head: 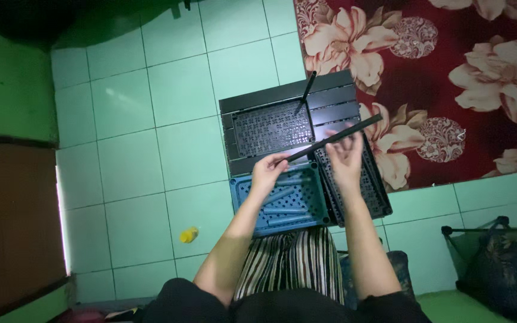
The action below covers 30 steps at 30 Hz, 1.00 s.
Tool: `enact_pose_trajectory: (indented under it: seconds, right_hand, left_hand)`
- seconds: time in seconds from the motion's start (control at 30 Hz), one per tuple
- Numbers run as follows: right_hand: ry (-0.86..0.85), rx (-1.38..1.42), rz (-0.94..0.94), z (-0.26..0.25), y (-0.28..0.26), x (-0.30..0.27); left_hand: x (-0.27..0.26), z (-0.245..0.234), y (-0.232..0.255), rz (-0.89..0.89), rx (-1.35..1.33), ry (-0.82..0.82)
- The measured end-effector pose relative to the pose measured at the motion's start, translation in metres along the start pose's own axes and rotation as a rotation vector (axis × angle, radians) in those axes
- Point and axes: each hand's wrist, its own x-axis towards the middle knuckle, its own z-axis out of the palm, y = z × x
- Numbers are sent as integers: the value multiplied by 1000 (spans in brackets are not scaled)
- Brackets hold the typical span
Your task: The person assembles a small plastic stool by inserting black rods into slots on black and blue trays, then stacking the trays together. The person repeatedly adjusts and reinserts the rods to secure the structure.
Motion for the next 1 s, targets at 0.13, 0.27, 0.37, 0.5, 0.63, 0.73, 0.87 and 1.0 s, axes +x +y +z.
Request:
enact_pose_trajectory:
  seconds: [0.13, 0.27, 0.37, 0.5, 0.63, 0.73, 0.87, 1.0]
  right_hand:
    - [223, -62, -189, -2, -15, 4]
    - [250, -174, -231, -8, -18, 10]
    - [263, -164, -185, -12, -15, 14]
    - [332, -1200, -353, -8, -23, 12]
    - [88, -1257, -384, 29, -24, -7]
    - [-148, -1162, -393, 50, -13, -14]
    - [-68, -1211, -483, 31, 5, 11]
    - [113, -888, -313, -34, 30, 54]
  left_hand:
    - [-6, -4, 3, 60, 132, 109]
    - [-8, -5, 14, 100, 127, 130]
    - [-11, -6, 32, 138, 79, 158]
    - [-18, 1, 71, 229, -24, 216]
    - [-27, 28, 109, 512, 529, 289]
    - [-35, 49, 118, 675, 721, 214]
    - [-13, 42, 97, 638, 829, 24]
    - [41, -8, 28, 347, 1251, -28]
